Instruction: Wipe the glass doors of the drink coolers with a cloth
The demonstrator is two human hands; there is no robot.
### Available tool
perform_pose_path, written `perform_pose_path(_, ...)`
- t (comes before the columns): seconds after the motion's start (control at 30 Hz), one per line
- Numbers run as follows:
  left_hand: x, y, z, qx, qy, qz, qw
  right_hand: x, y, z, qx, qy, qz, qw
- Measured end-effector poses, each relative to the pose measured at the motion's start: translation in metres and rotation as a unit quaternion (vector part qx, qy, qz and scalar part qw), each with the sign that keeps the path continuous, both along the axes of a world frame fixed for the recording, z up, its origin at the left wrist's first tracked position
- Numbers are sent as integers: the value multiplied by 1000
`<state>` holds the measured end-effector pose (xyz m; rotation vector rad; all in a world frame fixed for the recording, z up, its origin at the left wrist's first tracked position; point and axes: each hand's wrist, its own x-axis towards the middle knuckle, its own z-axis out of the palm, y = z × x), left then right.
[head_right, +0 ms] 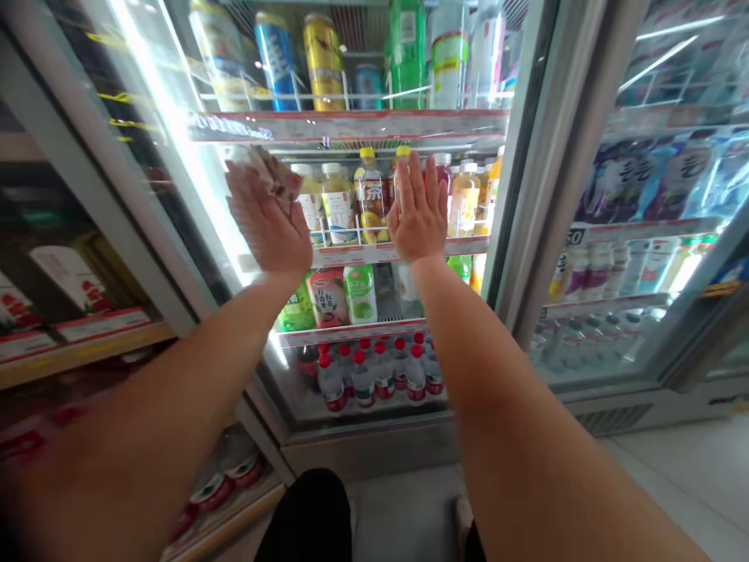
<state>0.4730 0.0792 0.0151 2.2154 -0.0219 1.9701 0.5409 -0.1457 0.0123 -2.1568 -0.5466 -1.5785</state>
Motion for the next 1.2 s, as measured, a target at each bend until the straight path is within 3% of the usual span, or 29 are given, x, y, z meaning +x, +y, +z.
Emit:
perform_pose_path(0.03, 1, -4, -5, 0, 3, -1, 1000, 0, 0, 0, 0, -1, 2, 1000)
perform_pose_path(0.1, 1, 1, -6, 75, 39, -16, 996, 2, 1, -1, 3, 0, 4, 1000)
perform_pose_path(0.2, -1, 25, 10, 233, 128, -60, 962, 6, 1, -1, 4, -6, 4, 1000)
perform_pose_path(0.3, -1, 48, 25, 312, 179, -96, 928, 10, 2, -2, 2, -28, 5, 1000)
perform_pose_path(0.37, 1, 55, 24, 308, 154, -86, 935, 13, 2, -3, 12, -46, 7, 999)
perform_pose_path(0.5, 4, 57, 7, 271, 59, -46, 960, 16, 3, -4, 13, -65, 2, 998)
perform_pose_path(0.8, 2, 58, 1, 308, 2, -14, 951, 13, 3, -2, -7, -86, -2, 996)
perform_pose_path(0.9, 1, 58, -2, 291, -13, 18, 956, -2, 23, 2, -95, -116, 50, 987)
perform_pose_path(1.03, 3, 59, -5, 242, -14, 16, 970, -24, 64, 9, -317, -170, 177, 916)
perform_pose_path(1.1, 4, 60, -6, 221, -11, 6, 975, -29, 80, 12, -348, -185, 199, 897)
perform_pose_path(1.2, 3, 59, -7, 194, 0, 4, 981, -29, 91, 17, -325, -198, 202, 903)
